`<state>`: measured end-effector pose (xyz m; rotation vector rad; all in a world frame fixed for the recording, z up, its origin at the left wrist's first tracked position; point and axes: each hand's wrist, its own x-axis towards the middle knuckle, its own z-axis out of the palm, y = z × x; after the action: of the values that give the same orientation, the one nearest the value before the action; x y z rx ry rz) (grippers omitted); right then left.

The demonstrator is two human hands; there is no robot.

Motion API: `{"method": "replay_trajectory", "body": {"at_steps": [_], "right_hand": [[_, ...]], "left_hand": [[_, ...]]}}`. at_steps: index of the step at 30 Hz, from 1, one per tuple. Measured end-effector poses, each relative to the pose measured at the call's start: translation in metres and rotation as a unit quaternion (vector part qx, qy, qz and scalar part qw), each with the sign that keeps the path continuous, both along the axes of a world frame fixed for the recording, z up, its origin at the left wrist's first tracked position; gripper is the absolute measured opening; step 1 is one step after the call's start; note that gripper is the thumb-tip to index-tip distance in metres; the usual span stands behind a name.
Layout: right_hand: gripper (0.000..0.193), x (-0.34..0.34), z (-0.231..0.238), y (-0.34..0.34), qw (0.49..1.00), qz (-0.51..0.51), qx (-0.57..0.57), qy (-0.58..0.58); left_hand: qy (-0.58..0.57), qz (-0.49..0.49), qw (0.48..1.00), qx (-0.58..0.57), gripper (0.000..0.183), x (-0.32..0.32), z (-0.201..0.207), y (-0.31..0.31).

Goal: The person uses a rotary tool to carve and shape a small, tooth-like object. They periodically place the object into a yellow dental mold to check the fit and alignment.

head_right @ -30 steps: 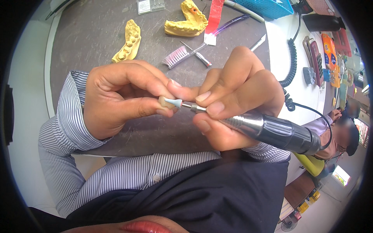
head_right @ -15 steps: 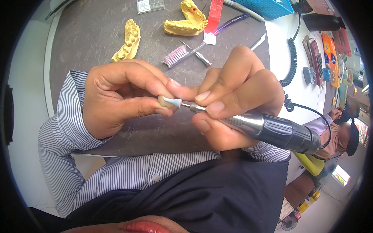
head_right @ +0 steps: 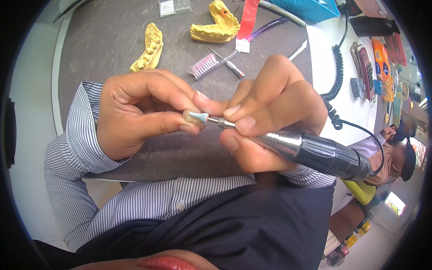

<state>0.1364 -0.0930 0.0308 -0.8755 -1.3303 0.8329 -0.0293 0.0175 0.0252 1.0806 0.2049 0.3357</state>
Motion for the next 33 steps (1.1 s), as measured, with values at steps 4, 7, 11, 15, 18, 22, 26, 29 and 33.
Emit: {"method": "replay_trajectory", "body": {"at_steps": [4, 7, 11, 15, 18, 22, 26, 29, 33], "right_hand": [[0.024, 0.003, 0.0, 0.0, 1.0, 0.01, 0.005, -0.011], [0.024, 0.001, -0.002, 0.0, 1.0, 0.004, 0.006, -0.003], [0.024, 0.002, -0.001, 0.0, 1.0, 0.007, 0.008, -0.008], [0.024, 0.002, -0.001, 0.0, 1.0, -0.002, 0.001, 0.001], [0.021, -0.001, -0.001, 0.002, 0.997, -0.037, 0.001, 0.062], [0.007, 0.009, 0.0, 0.005, 0.985, -0.096, 0.018, 0.142], [0.011, 0.022, 0.002, 0.005, 0.952, -0.174, -0.114, 0.223], [0.01, 0.029, 0.0, 0.008, 0.927, -0.231, -0.173, 0.24], [0.017, 0.032, 0.007, 0.008, 0.927, -0.321, -0.137, 0.135]], "left_hand": [[-0.002, -0.003, 1.0, 0.022, 0.014, 0.0, -0.001, 0.001], [0.002, -0.003, 1.0, 0.012, 0.014, 0.0, -0.001, 0.0], [0.003, -0.008, 1.0, 0.01, 0.015, 0.0, 0.002, 0.001], [0.01, -0.006, 1.0, 0.01, 0.015, 0.0, 0.001, 0.001], [0.017, -0.004, 1.0, 0.008, 0.015, 0.001, 0.001, 0.0], [0.002, 0.004, 1.0, 0.026, 0.016, 0.002, -0.001, 0.0], [-0.007, 0.008, 0.999, 0.053, 0.018, 0.004, -0.003, 0.001], [-0.005, 0.025, 0.998, 0.054, 0.021, 0.006, -0.002, -0.001], [-0.004, 0.024, 0.997, 0.073, 0.022, 0.005, -0.004, 0.0]]}}
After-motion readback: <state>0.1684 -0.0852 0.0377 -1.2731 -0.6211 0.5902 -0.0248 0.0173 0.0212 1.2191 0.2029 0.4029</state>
